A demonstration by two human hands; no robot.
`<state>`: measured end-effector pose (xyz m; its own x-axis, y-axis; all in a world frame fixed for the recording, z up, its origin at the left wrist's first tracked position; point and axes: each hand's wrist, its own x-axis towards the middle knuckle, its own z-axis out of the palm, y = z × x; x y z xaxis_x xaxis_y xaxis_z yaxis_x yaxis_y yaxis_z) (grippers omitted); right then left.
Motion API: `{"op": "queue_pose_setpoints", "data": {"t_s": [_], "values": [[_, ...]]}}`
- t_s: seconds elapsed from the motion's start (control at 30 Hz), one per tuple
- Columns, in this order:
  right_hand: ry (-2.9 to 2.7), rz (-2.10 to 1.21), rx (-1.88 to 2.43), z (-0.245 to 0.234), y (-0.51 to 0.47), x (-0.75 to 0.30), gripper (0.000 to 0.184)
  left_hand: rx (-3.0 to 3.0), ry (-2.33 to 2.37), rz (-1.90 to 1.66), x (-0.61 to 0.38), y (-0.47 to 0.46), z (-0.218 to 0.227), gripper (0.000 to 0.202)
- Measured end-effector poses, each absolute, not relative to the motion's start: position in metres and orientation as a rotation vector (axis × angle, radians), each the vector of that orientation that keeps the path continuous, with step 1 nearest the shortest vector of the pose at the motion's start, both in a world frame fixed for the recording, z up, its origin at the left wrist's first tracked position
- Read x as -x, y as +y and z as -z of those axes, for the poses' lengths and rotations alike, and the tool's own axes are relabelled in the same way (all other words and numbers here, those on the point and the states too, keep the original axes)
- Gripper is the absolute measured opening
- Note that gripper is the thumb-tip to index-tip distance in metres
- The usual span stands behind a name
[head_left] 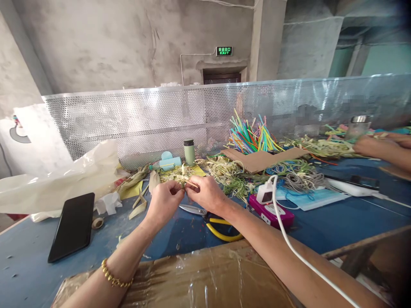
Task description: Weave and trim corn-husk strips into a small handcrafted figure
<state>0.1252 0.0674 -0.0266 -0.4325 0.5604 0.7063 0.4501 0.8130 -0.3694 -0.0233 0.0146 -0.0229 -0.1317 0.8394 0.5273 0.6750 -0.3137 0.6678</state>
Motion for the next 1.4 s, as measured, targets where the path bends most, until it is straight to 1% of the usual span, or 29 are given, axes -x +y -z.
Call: {"op": "queue_pose_setpoints", "data": {"t_s": [0.1, 0.3, 0.6, 0.7, 0.83, 0.97, 1.07, 1.23, 1.4], "values": [[-2.103, -0.112, 0.737, 0.0255, 0.0659, -0.1254, 0.019, -1.949, 1.726, -1.415, 0.0228, 0.0144, 0.0224, 0.014], [-2.108, -0.138, 0.783, 0.0249, 0.0643, -0.1249, 0.015, -1.932, 1.677, -1.394, 0.0241, 0.0158, 0.0229, 0.013], [-2.115, -0.174, 0.747, 0.025, 0.0649, -0.1245, 0.024, -1.944, 1.642, -1.357, 0.0254, 0.016, 0.0215, 0.01], [-2.088, -0.296, 0.733, 0.0252, 0.0674, -0.1255, 0.025, -1.919, 1.57, -1.371, 0.0265, 0.015, 0.0217, 0.011], [-2.091, -0.584, 0.696, 0.0226, 0.0672, -0.1284, 0.013, -1.868, 1.512, -1.382, 0.0277, 0.0141, 0.0209, 0.016], [-2.094, -0.641, 0.714, 0.0214, 0.0648, -0.1303, 0.01, -1.852, 1.512, -1.383, 0.0297, 0.0156, 0.0213, 0.016], [-2.117, -0.615, 0.708, 0.024, 0.0659, -0.1293, 0.008, -1.884, 1.516, -1.358, 0.0304, 0.017, 0.0226, 0.015], [-2.124, -0.393, 0.715, 0.0295, 0.0712, -0.126, 0.014, -1.953, 1.622, -1.308, 0.0285, 0.0184, 0.0237, 0.014], [-2.132, -0.379, 0.676, 0.0302, 0.0725, -0.1255, 0.012, -1.981, 1.623, -1.31, 0.0258, 0.0191, 0.0232, 0.01]]}}
